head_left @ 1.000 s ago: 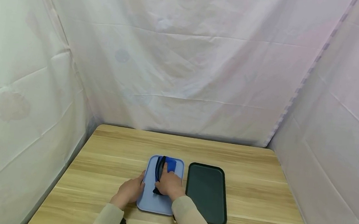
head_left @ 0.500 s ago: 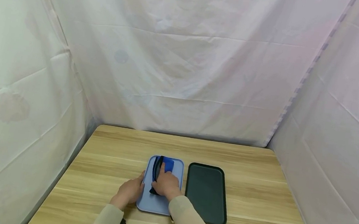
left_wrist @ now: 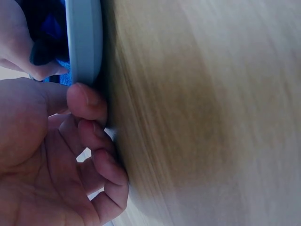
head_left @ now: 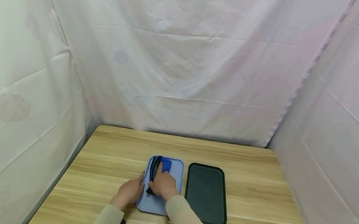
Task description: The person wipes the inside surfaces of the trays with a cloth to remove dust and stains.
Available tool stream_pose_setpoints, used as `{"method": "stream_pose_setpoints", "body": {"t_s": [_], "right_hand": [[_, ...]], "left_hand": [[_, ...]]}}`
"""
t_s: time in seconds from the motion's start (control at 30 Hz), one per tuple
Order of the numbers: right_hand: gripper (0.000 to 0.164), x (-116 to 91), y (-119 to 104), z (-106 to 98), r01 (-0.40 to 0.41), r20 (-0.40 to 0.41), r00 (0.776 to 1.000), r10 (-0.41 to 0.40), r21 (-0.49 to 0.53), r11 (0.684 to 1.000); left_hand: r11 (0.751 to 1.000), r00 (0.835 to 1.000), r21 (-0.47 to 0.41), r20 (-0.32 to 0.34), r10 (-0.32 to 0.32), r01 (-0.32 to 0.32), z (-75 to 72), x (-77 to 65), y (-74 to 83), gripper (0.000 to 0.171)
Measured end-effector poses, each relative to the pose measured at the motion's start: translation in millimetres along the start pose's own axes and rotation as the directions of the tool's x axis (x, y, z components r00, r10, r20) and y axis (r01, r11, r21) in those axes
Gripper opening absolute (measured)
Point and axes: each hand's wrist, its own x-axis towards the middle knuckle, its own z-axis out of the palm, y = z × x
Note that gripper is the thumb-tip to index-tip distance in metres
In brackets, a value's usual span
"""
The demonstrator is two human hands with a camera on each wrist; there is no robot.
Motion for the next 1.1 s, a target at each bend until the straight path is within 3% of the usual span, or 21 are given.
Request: {"method": "stream_pose_setpoints", "body": {"t_s": [0.67, 1.1], "right_hand": [[0.105, -2, -9, 15, -0.053, -0.065, 0.997, 0.05, -0.046, 0.998], [0.102, -7, -16, 22, -0.078, -0.048, 0.996, 0.073, -0.12, 0.99]], "left_hand": [[1.0, 1.0, -0.014, -0.022, -0.007, 0.007, 3.1, 2.2, 2.8, 0.055], [1.0, 1.0, -0.027, -0.028, 0.0, 0.0, 5.3, 2.6, -1.9, 0.056]]}}
